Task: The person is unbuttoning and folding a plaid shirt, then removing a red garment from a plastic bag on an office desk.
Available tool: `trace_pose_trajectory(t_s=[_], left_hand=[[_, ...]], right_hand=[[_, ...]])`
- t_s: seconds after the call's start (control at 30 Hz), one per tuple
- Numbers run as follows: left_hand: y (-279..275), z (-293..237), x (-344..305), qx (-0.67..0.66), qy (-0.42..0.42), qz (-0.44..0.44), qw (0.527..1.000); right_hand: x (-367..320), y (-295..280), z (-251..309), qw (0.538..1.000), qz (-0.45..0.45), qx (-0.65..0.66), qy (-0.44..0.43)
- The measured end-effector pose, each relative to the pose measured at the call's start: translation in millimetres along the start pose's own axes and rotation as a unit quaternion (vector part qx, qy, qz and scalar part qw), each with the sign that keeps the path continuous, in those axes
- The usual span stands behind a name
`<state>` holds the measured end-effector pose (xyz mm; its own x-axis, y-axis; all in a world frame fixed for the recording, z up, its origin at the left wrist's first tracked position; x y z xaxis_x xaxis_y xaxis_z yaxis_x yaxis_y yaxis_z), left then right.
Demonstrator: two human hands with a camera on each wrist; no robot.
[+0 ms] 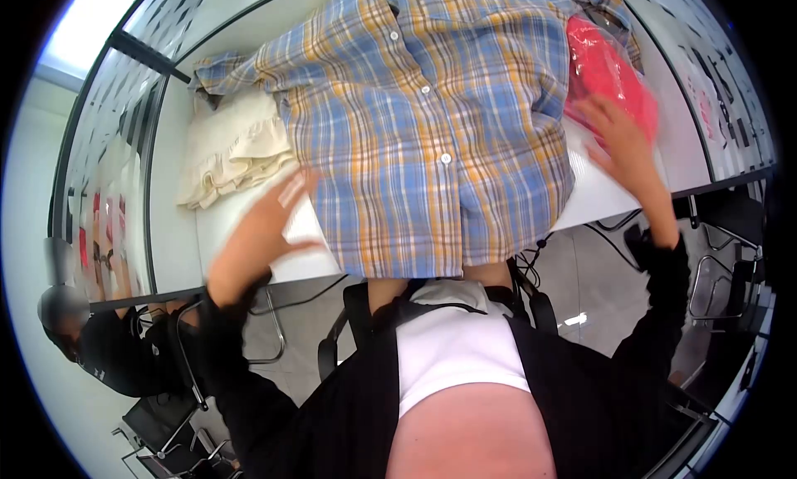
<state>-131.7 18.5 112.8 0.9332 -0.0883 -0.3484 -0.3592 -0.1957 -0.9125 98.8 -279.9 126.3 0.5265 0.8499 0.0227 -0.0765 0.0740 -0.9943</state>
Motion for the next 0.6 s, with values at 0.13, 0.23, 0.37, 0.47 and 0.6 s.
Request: trace_pose_trajectory(t_s=[0.13, 0.23, 0.37, 0.47, 0.6], left_hand=[[75, -35, -13, -0.051, -0.006, -0.009, 0.999], [91, -27, -10, -0.02, -0.052, -0.094, 0.994], [74, -20, -9, -0.152, 0.015, -0.212, 0.965], [58, -4, -6, -0.229, -0.024, -0.261, 0.938], [14, 7, -6, -0.225, -0.037, -0.352, 0.908]], right_hand=[[-57, 65, 14, 0.976, 0.113, 0.188, -0.001], [-72, 88, 13, 0.987, 0.048, 0.156, -0.008], [-70, 92, 20, 0.984, 0.011, 0.176, -0.024], [-56, 105, 8, 0.975, 0.01, 0.224, -0.002], [-34, 73, 21, 0.971, -0.068, 0.223, -0.055]])
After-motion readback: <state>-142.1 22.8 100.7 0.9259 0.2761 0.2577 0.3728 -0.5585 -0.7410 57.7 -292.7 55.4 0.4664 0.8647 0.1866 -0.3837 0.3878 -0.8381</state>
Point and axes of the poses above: each hand's wrist, its own x-axis towards the middle knuckle, its own y-axis out of the palm, z = x × y, the point moved 10 cm from there along x, towards the middle knuckle, and after that the axes turned 12 degrees about z, right-handed, at the moved point
